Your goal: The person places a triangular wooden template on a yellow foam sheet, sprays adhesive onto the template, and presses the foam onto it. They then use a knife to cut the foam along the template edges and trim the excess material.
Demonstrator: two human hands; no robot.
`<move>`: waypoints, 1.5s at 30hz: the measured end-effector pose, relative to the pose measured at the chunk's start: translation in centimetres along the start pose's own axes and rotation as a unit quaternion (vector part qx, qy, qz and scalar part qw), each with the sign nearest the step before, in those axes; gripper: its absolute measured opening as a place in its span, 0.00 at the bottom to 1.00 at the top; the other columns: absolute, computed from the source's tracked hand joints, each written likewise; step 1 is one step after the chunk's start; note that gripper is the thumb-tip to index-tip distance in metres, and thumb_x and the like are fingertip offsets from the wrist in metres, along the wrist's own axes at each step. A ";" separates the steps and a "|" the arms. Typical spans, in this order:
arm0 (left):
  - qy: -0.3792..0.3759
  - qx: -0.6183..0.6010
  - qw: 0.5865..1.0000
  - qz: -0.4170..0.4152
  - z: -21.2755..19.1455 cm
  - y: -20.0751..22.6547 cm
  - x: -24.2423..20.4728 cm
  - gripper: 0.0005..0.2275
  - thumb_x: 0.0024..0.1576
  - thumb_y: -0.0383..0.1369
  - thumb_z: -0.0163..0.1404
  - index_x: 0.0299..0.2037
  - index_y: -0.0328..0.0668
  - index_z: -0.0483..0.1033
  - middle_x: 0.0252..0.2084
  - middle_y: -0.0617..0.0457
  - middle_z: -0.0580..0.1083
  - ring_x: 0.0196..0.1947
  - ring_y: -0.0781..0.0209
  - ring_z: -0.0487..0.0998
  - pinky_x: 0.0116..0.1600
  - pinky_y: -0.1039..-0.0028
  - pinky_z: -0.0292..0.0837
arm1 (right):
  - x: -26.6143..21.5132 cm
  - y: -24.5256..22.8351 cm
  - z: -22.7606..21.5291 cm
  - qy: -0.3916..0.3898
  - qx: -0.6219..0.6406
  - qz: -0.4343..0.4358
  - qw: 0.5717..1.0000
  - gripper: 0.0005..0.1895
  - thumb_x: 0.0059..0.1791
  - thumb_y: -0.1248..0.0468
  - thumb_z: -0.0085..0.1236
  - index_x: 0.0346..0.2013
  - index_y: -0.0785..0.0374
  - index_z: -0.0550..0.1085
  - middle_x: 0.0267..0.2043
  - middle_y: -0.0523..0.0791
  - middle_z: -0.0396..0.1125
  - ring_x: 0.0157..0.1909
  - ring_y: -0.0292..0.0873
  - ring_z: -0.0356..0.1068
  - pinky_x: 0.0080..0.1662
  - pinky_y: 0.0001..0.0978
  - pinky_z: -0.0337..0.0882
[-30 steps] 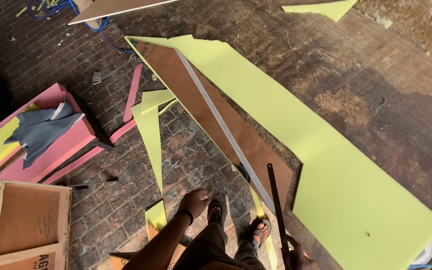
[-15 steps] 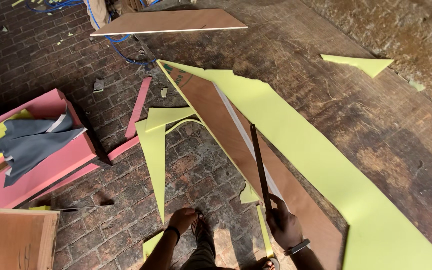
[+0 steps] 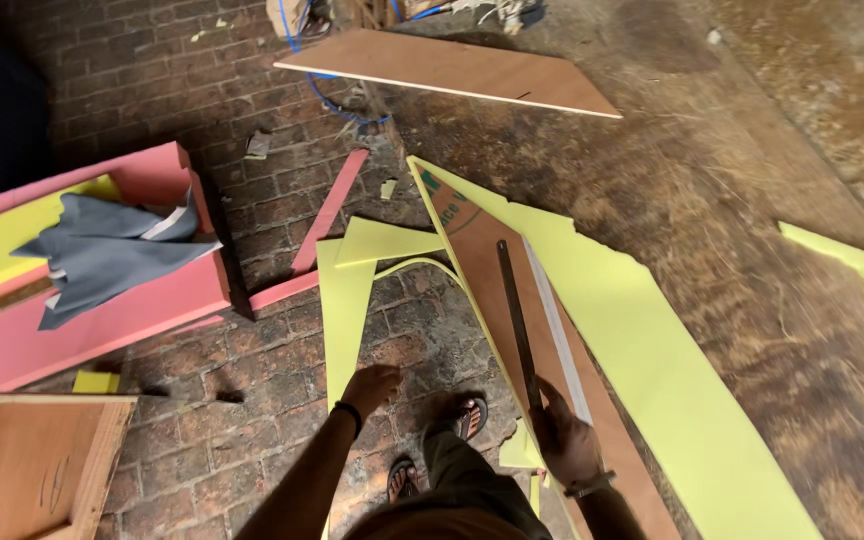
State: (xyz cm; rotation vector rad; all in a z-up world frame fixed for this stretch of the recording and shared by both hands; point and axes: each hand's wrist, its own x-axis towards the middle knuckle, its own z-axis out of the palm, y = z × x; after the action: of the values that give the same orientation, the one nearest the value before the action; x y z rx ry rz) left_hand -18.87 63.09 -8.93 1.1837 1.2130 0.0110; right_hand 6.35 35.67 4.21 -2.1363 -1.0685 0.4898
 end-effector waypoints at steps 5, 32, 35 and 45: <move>0.017 0.011 1.000 0.009 -1.5 2.3 5.0 0.15 0.58 0.37 0.55 0.52 0.41 0.81 0.40 0.53 0.81 0.38 0.63 0.81 0.44 0.71 0.78 | 11.0 -0.1 0.0 -0.009 -0.002 -0.085 0.996 0.28 0.51 0.63 0.53 0.67 0.53 0.64 0.24 0.46 0.73 0.24 0.46 0.74 0.27 0.40 0.72; -0.281 0.561 0.742 0.235 -0.5 42.2 31.6 0.15 0.54 0.47 0.58 0.40 0.45 0.83 0.39 0.46 0.81 0.40 0.48 0.81 0.47 0.55 0.75 | 22.1 -5.1 12.4 0.212 0.276 0.409 0.844 0.13 0.52 0.70 0.54 0.51 0.68 0.66 0.31 0.48 0.71 0.29 0.38 0.71 0.31 0.31 0.72; -0.240 0.559 0.744 0.278 -1.1 41.3 30.6 0.14 0.56 0.46 0.58 0.39 0.45 0.83 0.39 0.45 0.81 0.41 0.46 0.81 0.48 0.54 0.75 | 21.2 -7.0 14.0 0.253 0.289 0.404 0.830 0.13 0.53 0.70 0.55 0.50 0.68 0.66 0.28 0.49 0.71 0.28 0.38 0.69 0.31 0.32 0.71; -0.254 0.558 0.664 0.428 7.0 41.2 27.4 0.19 0.49 0.45 0.63 0.47 0.45 0.81 0.46 0.44 0.79 0.47 0.43 0.78 0.51 0.53 0.74 | 22.0 -11.3 17.0 0.334 0.332 0.415 0.779 0.13 0.53 0.67 0.55 0.50 0.66 0.66 0.31 0.47 0.74 0.31 0.37 0.73 0.34 0.30 0.75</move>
State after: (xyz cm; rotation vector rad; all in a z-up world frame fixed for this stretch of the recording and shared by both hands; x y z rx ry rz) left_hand 20.66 92.47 -0.31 2.5401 -0.0898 -0.3900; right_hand 3.11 65.20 0.04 -1.7608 0.4599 0.3508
